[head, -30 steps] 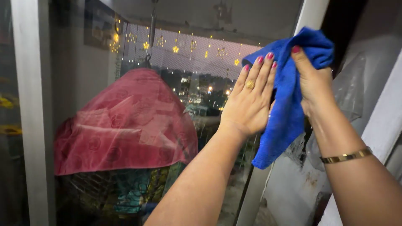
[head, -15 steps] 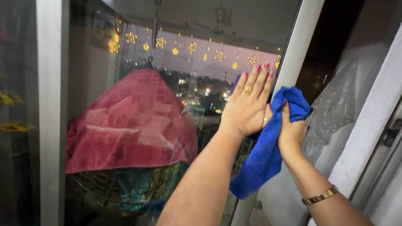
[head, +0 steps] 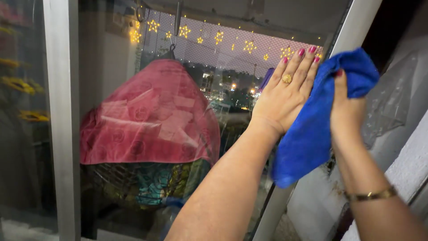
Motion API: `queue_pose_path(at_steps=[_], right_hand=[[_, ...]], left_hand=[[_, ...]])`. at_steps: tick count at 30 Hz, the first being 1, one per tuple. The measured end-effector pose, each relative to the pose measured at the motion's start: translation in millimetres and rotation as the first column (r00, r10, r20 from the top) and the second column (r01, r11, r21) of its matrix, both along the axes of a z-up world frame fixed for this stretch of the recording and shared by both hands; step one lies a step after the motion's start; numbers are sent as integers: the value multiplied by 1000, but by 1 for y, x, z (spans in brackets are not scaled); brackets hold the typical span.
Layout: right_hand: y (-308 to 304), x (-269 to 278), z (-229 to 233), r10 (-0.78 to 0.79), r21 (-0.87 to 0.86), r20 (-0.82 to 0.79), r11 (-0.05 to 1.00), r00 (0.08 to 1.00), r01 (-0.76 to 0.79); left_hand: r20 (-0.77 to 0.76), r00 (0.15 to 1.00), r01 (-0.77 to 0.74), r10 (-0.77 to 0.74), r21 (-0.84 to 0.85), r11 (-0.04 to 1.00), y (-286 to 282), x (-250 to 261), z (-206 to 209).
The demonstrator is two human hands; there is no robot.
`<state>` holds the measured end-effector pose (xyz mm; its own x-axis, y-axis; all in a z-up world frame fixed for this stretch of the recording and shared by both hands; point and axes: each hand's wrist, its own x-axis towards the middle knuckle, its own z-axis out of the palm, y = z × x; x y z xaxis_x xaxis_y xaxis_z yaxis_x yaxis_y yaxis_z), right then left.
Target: The person wipes a large sliding glass window and its frame using a blue microfiber cloth. They spray cleaning solution from a blue bottle onto the glass and wipe in broad strokes, covering the upper, middle, and lower sections of the window and the adjacent frame.
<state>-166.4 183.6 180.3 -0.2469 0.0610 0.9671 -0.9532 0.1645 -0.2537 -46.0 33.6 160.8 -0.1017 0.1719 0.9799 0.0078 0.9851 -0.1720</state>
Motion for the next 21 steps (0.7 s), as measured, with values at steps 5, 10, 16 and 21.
queue_pose_path(at_steps=[5, 10, 16, 21], right_hand=[[-7, 23, -109, -143, -16, -53, 990, 988, 143], [-6, 53, -152, -128, 28, 232, 992, 964, 125], [-10, 31, -61, -61, 6, 212, 998, 975, 62], [-6, 37, -85, 257, -23, 173, 966, 951, -257]], left_hand=[[-46, 997, 63, -62, 11, 998, 2, 0, -1], [-27, 997, 67, -67, 5, 998, 3, -1, -4], [-27, 997, 74, -73, 7, 997, 4, -6, -1], [-113, 990, 86, -86, -11, 996, 4, -5, 1]])
